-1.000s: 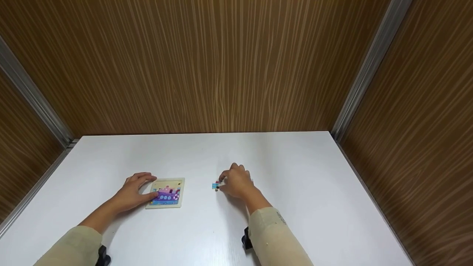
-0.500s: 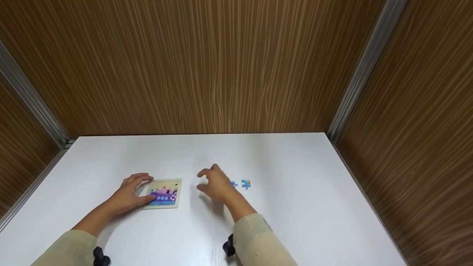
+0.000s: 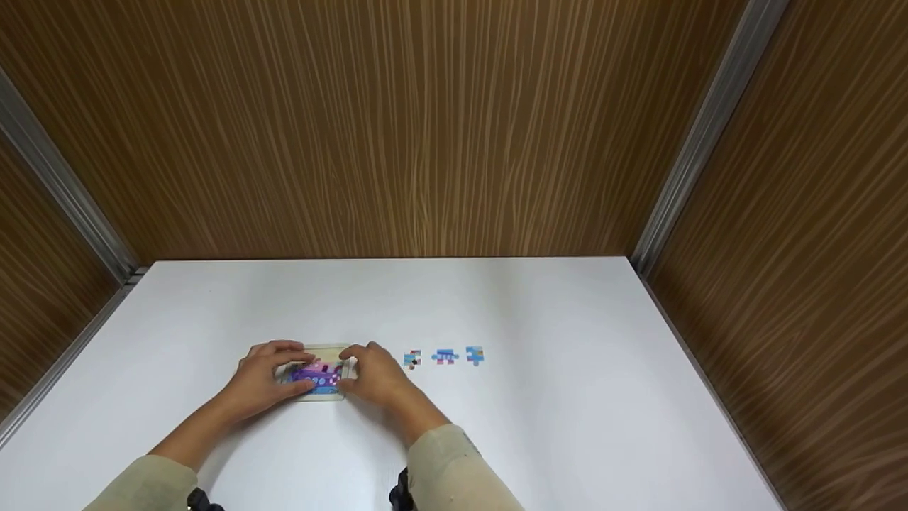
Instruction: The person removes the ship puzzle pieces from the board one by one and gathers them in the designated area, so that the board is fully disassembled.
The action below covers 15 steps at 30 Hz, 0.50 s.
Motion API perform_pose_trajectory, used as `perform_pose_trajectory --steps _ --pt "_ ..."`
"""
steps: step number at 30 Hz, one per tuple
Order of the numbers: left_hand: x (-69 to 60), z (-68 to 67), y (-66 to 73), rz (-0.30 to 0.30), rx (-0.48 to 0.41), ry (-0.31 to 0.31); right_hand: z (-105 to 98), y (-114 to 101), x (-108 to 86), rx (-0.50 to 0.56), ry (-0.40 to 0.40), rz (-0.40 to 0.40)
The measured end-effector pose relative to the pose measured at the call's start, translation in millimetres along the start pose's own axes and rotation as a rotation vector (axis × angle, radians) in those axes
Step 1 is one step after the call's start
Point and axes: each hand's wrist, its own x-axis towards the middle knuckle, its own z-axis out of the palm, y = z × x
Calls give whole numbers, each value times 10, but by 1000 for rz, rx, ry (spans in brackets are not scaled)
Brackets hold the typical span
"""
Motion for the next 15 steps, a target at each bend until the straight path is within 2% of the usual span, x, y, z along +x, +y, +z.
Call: perform_pose_trajectory --steps 8,15 --pt "16 51 63 19 83 35 99 -6 57 -15 28 20" --pt "29 58 115 12 79 36 137 2 70 -39 51 6"
